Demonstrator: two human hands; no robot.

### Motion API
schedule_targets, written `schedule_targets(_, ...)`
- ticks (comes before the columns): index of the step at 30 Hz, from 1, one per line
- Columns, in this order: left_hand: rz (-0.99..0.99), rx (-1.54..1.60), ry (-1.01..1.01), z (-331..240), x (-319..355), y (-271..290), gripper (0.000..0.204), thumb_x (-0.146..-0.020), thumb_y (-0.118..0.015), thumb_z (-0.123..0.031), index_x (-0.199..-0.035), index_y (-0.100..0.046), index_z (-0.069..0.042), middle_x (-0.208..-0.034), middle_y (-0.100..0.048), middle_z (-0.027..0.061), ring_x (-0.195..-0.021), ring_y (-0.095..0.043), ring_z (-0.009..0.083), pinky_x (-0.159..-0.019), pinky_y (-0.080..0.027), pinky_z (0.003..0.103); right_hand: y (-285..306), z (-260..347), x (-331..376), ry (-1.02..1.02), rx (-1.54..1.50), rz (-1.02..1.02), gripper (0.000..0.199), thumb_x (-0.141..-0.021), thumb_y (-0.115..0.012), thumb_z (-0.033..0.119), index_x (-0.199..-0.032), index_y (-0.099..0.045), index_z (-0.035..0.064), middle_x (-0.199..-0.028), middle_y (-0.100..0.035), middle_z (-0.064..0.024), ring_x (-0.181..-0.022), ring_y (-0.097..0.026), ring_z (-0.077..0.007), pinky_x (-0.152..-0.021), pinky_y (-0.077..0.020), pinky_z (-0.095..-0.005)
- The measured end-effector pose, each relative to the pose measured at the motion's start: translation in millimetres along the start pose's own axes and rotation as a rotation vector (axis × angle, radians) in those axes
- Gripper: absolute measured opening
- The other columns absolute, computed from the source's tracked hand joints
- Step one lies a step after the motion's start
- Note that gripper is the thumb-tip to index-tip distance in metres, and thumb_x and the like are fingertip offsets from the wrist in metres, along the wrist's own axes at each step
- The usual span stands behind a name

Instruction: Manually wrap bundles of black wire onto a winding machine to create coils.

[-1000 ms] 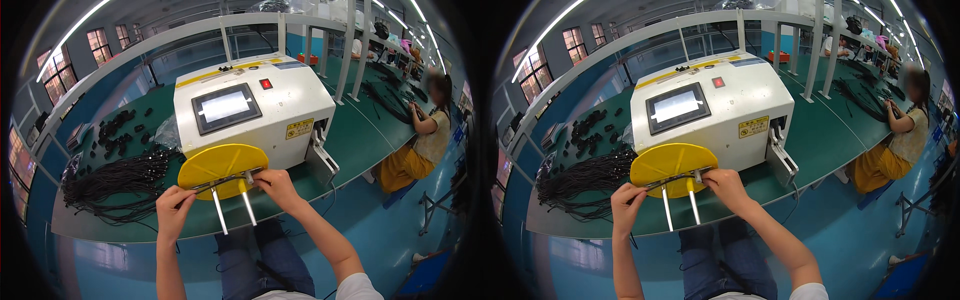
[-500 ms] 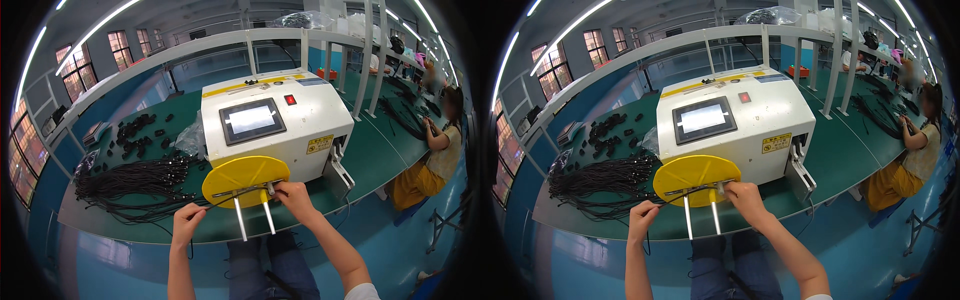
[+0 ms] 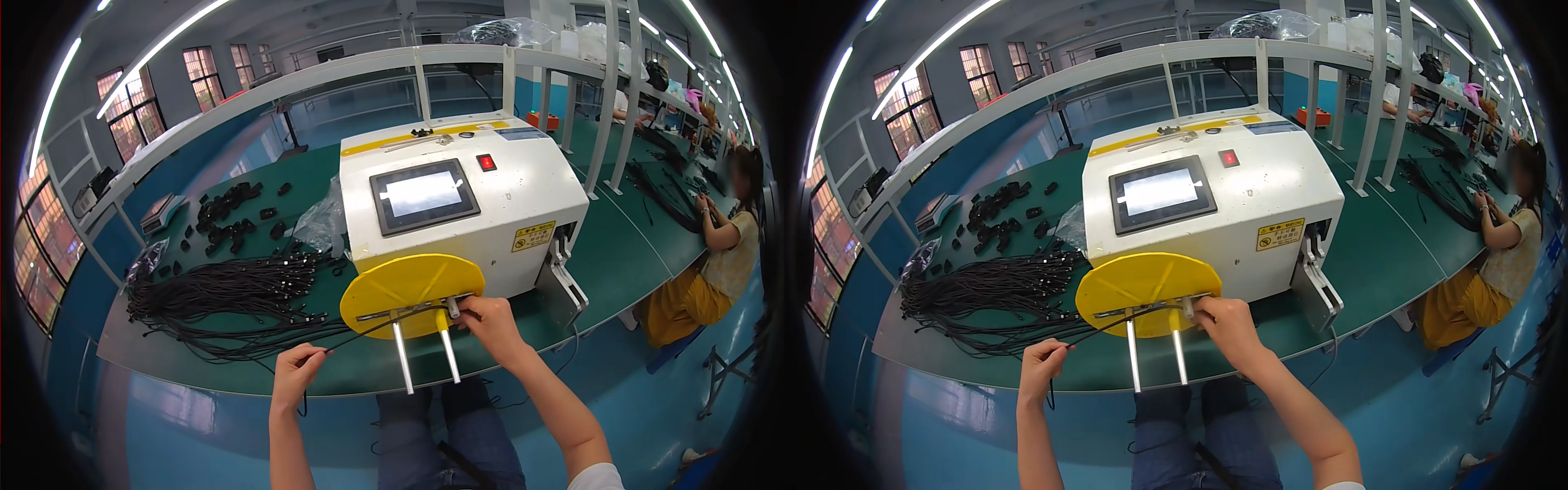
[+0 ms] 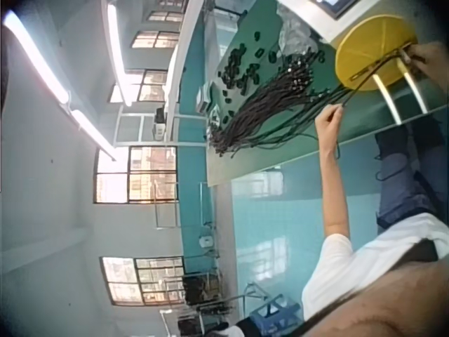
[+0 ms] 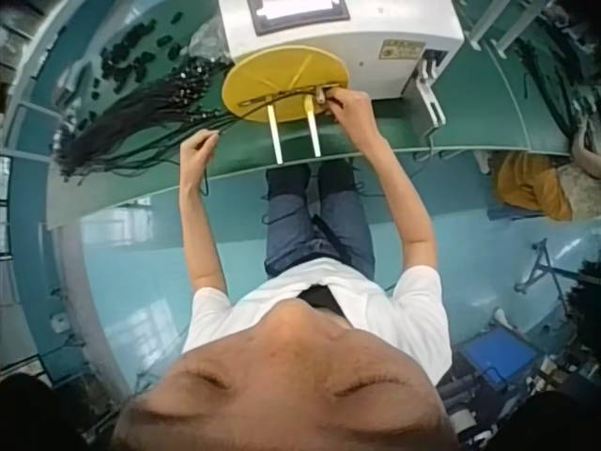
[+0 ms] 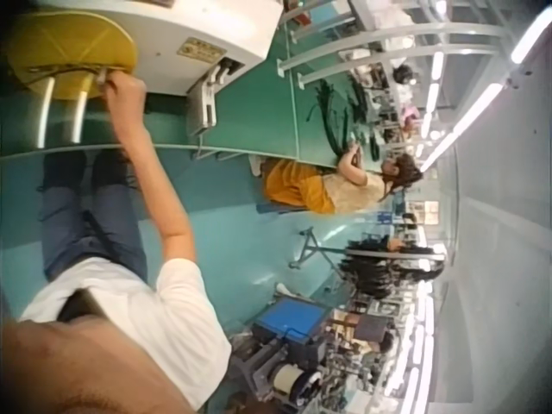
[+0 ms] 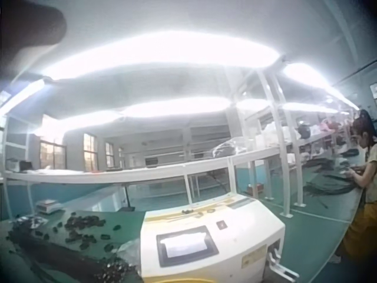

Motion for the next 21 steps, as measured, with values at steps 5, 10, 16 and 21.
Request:
schedule_targets(5, 0.003, 0.07, 0.054, 7.4, 7.9, 9.3, 0.012, -0.086, -0.059, -0.008, -0.087, -0.066, 0.002, -0.065, -0.048, -0.0036, -0.049, -0.035, 0.0023, -0.044, -0.024, 0.02, 0.0, 0.1, 1.5, -0.031, -0.024, 0.015, 0.011, -0.078, -0.061, -0.002, -0.087, -0.065, -0.0019, -0.074, -0.068, -0.0106, -0.066, -0.067, -0.0171, -0.057, -0.0507, -0.0253)
schedule_targets(10, -0.023, 0.103, 0.052, 3.7, 6.5, 4.0, 0.012, -0.086, -0.059, -0.006, -0.084, -0.066, 0.003, -0.065, -0.048, -0.0034, -0.05, -0.035, 0.0024, -0.045, -0.024, 0.02, 3.4, 0.3, 6.4, 0.027, 0.054, -0.018, 0.009, -0.078, -0.062, -0.001, -0.086, -0.064, -0.0021, -0.071, -0.066, -0.0109, -0.063, -0.065, -0.0177, -0.055, -0.049, -0.0276)
schedule_targets(16, 0.065, -0.283, -0.312, -38.3, 15.2, -29.6, 0.01, -0.079, -0.062, 0.0, -0.087, -0.069, 0.001, -0.063, -0.053, 0.0015, -0.053, -0.045, 0.0084, -0.047, -0.032, 0.022, 48.6, 57.1, 80.8, -0.064, 0.12, -0.178, 0.005, -0.075, -0.068, 0.003, -0.076, -0.064, -0.0011, -0.06, -0.058, -0.0092, -0.049, -0.053, -0.0168, -0.048, -0.0403, -0.0261)
schedule_targets(21, -0.015, -0.549, -0.601, -55.8, 11.6, -49.1, 0.019, -0.075, -0.068, -0.001, -0.093, -0.07, -0.005, -0.063, -0.054, 0.0066, -0.055, -0.052, 0.0158, -0.048, -0.039, 0.026, 52.9, 70.0, 132.2, -0.115, 0.003, 0.03, 0.006, -0.072, -0.07, 0.0, -0.072, -0.064, -0.0003, -0.058, -0.057, -0.0076, -0.047, -0.051, -0.014, -0.045, -0.0376, -0.0258)
Point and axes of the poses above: each hand's wrist, its own x-axis away from the middle knuckle, its own y-axis out of the back of the hand, z = x × y, the point moved 2 cm from there along -x, towards the middle knuckle
